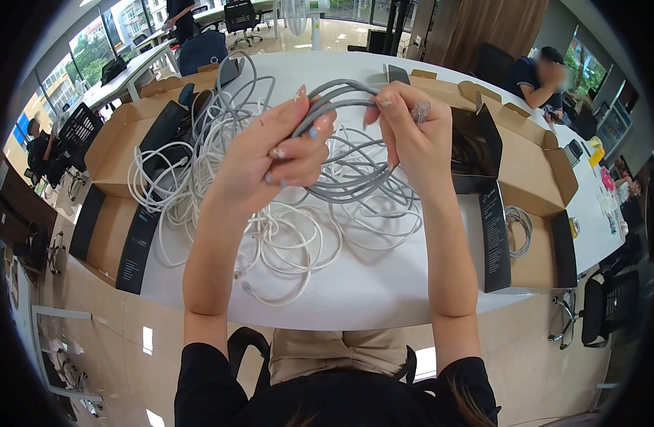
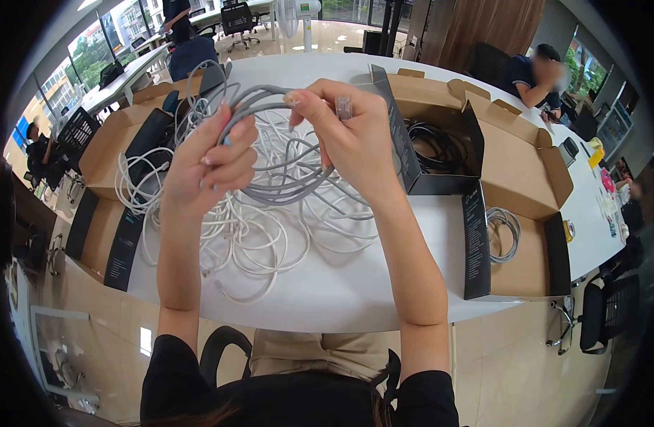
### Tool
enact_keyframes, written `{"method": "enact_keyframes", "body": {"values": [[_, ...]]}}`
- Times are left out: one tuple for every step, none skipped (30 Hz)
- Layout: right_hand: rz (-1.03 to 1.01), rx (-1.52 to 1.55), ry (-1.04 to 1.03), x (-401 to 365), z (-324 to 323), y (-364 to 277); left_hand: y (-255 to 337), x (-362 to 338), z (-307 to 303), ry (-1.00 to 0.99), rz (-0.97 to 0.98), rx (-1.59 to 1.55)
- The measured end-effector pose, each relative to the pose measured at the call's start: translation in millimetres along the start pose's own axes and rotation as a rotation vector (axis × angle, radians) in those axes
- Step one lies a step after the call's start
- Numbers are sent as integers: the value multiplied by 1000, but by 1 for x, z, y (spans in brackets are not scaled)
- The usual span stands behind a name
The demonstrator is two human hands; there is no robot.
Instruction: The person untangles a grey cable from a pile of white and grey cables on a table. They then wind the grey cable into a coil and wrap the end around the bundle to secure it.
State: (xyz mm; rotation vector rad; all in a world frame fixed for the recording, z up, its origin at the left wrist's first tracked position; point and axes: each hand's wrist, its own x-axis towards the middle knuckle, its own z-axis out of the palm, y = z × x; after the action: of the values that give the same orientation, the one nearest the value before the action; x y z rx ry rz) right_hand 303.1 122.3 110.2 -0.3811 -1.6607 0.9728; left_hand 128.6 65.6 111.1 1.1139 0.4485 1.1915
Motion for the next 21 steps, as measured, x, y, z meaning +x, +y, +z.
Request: {"method": "enact_keyframes", "body": {"values": [[25,-18,-13,0,-2,1,0,1,0,-44,-77,-203],[49,-36,-26,0,-4,2,-3,3,-1,-48,-57,-176],[42,-80,-11,0,-5,4,-7,4,-2,-51,-37,-149],[35,-123,2,1,-6,7,-10,5,-2,-53,-17,-123],[28,-167,14,1,-7,9,-11,5,-1,-52,-8,-57],[-37,-230,37,2,-6,12,-11,4,2,-53,0,10],[-103,-293,60,2,-5,14,-11,4,4,-54,9,77],[-167,-355,83,3,-3,16,-12,4,7,-51,8,96],[-211,-327,76,3,-3,17,-14,4,9,-48,7,115],[-254,-299,68,3,-2,18,-15,3,9,-44,6,133],[-298,-271,60,3,-1,18,-15,3,7,-71,0,118],[-294,-354,5,2,-2,16,-15,3,4,-99,-4,103],[-291,-436,-50,1,-6,11,-16,3,2,-127,-8,88],[-288,-519,-106,0,-8,7,-15,3,2,-138,-35,151],[-290,-554,-136,-2,-9,6,-13,2,3,-149,-63,213],[-294,-588,-166,-2,-9,5,-12,1,4,-161,-91,277],[-298,-623,-194,-3,-9,4,-13,1,5,-155,-73,380],[-213,-628,-239,-4,-8,10,-16,0,6,-149,-55,484],[-279,-669,-219,-5,-6,15,-17,0,6,-144,-38,587],[-343,-711,-198,-4,-3,20,-14,0,1,-141,-107,559],[-406,-751,-177,-4,-2,22,-13,0,2,-119,-123,585]]}}
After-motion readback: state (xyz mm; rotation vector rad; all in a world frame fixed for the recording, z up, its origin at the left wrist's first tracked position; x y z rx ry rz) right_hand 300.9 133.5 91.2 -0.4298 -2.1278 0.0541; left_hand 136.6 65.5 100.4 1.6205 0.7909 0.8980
